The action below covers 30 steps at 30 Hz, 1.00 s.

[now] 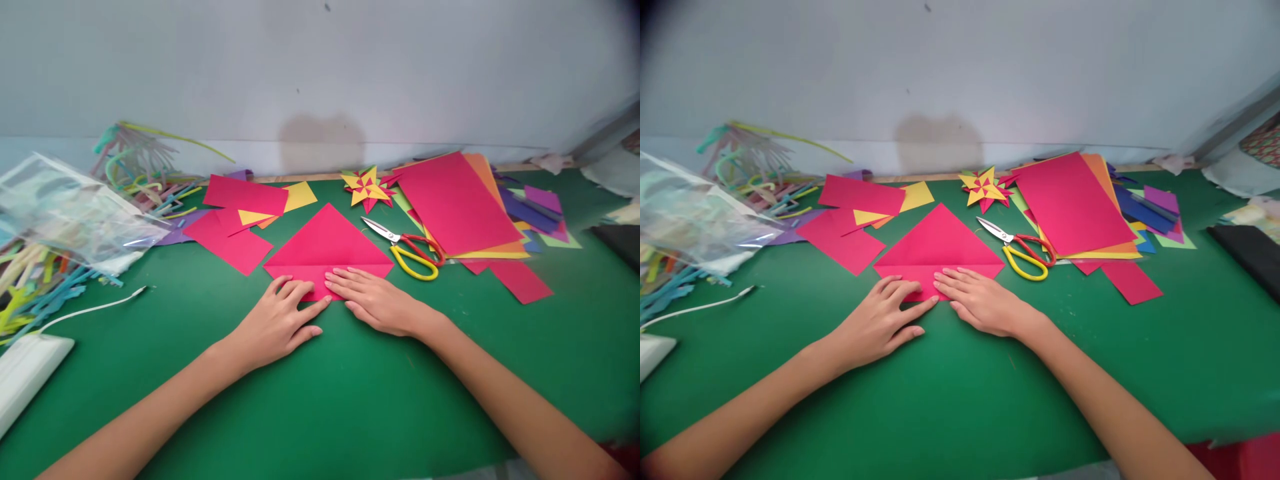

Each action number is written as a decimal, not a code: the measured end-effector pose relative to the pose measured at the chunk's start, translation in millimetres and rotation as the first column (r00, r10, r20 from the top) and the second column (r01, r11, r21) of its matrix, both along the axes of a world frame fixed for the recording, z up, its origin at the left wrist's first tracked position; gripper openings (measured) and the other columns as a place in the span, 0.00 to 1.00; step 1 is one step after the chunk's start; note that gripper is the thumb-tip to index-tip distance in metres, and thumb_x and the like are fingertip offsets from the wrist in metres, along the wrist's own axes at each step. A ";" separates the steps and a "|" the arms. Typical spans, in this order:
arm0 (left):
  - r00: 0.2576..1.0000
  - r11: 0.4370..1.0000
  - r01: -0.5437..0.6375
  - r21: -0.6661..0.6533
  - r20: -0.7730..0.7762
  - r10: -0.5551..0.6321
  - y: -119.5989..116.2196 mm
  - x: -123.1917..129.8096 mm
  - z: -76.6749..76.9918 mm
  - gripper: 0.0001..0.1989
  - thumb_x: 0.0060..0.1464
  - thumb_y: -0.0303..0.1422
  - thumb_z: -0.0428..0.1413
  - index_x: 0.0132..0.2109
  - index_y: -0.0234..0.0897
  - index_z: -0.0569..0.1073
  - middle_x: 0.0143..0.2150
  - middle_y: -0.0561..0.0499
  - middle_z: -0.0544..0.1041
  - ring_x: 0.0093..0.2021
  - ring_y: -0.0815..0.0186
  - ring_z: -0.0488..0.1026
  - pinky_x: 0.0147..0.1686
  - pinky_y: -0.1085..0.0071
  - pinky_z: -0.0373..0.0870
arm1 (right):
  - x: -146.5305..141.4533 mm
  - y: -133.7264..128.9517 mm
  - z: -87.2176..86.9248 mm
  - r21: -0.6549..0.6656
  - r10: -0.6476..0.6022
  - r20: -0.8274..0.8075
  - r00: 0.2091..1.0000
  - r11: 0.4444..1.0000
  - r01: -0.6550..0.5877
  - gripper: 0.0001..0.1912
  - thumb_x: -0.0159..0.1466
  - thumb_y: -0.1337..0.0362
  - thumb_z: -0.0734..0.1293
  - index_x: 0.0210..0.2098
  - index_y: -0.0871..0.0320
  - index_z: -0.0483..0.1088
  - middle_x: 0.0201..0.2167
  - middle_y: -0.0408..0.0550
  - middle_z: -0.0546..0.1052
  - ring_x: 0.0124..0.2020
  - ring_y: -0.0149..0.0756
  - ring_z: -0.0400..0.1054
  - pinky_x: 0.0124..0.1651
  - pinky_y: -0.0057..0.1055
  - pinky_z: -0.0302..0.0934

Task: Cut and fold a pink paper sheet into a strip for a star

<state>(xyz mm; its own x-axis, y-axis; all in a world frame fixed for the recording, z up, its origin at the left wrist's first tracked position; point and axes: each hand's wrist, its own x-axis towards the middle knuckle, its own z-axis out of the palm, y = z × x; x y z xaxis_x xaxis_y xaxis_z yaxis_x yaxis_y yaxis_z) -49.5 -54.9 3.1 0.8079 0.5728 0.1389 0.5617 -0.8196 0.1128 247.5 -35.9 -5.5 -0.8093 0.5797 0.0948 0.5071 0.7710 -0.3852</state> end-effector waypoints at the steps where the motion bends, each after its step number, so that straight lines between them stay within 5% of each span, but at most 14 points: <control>1: 1.000 1.000 0.003 0.008 0.003 -0.003 -0.4 -0.6 -0.6 0.27 0.72 0.47 0.51 0.72 0.44 0.68 0.68 0.37 0.71 0.65 0.47 0.69 0.68 0.42 0.59 | 0.0 0.0 -0.1 0.004 0.003 0.004 1.000 1.000 -0.003 0.30 0.78 0.64 0.56 0.78 0.57 0.52 0.77 0.51 0.56 0.79 0.44 0.49 0.79 0.51 0.48; 5: 0.998 0.998 0.059 0.010 -0.012 -0.059 -3.4 -4.0 -1.5 0.31 0.74 0.47 0.49 0.76 0.41 0.61 0.78 0.45 0.60 0.76 0.52 0.57 0.77 0.46 0.38 | 0.0 -0.2 -0.7 0.016 0.010 0.005 1.000 1.000 -0.010 0.30 0.78 0.64 0.56 0.78 0.59 0.52 0.77 0.52 0.56 0.78 0.44 0.49 0.79 0.51 0.48; 8: 0.998 0.998 0.064 -0.003 -0.021 -0.064 -8.2 -8.1 -0.4 0.30 0.75 0.45 0.47 0.77 0.39 0.58 0.77 0.47 0.61 0.78 0.56 0.55 0.78 0.50 0.27 | 0.0 -0.1 -0.7 0.014 0.007 0.003 1.000 1.000 -0.007 0.30 0.78 0.64 0.56 0.77 0.59 0.54 0.77 0.53 0.58 0.78 0.44 0.50 0.79 0.50 0.48; 22: 0.999 0.999 -0.036 0.023 0.041 0.035 -35.8 -39.6 13.8 0.31 0.73 0.45 0.53 0.76 0.38 0.61 0.72 0.43 0.71 0.73 0.55 0.66 0.79 0.48 0.28 | 1.0 0.3 0.3 -0.007 0.008 -0.004 1.000 1.000 -0.008 0.30 0.78 0.65 0.56 0.78 0.58 0.52 0.77 0.52 0.58 0.79 0.43 0.48 0.79 0.49 0.47; 30: 0.996 0.999 -0.035 0.036 0.082 0.032 -19.6 -28.2 13.7 0.26 0.73 0.39 0.53 0.72 0.35 0.66 0.69 0.44 0.74 0.73 0.55 0.65 0.80 0.49 0.36 | 1.2 0.0 -1.9 0.023 0.008 -0.002 1.000 1.000 -0.008 0.31 0.78 0.64 0.56 0.78 0.56 0.51 0.77 0.51 0.58 0.78 0.43 0.49 0.79 0.50 0.48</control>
<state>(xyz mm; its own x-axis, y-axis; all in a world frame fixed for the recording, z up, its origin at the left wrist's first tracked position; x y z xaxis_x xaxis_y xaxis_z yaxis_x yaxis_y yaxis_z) -77.7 -74.5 16.8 0.7737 0.5923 0.2251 0.5789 -0.8052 0.1289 248.7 -35.9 -7.3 -0.8139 0.5706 0.1097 0.4997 0.7837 -0.3690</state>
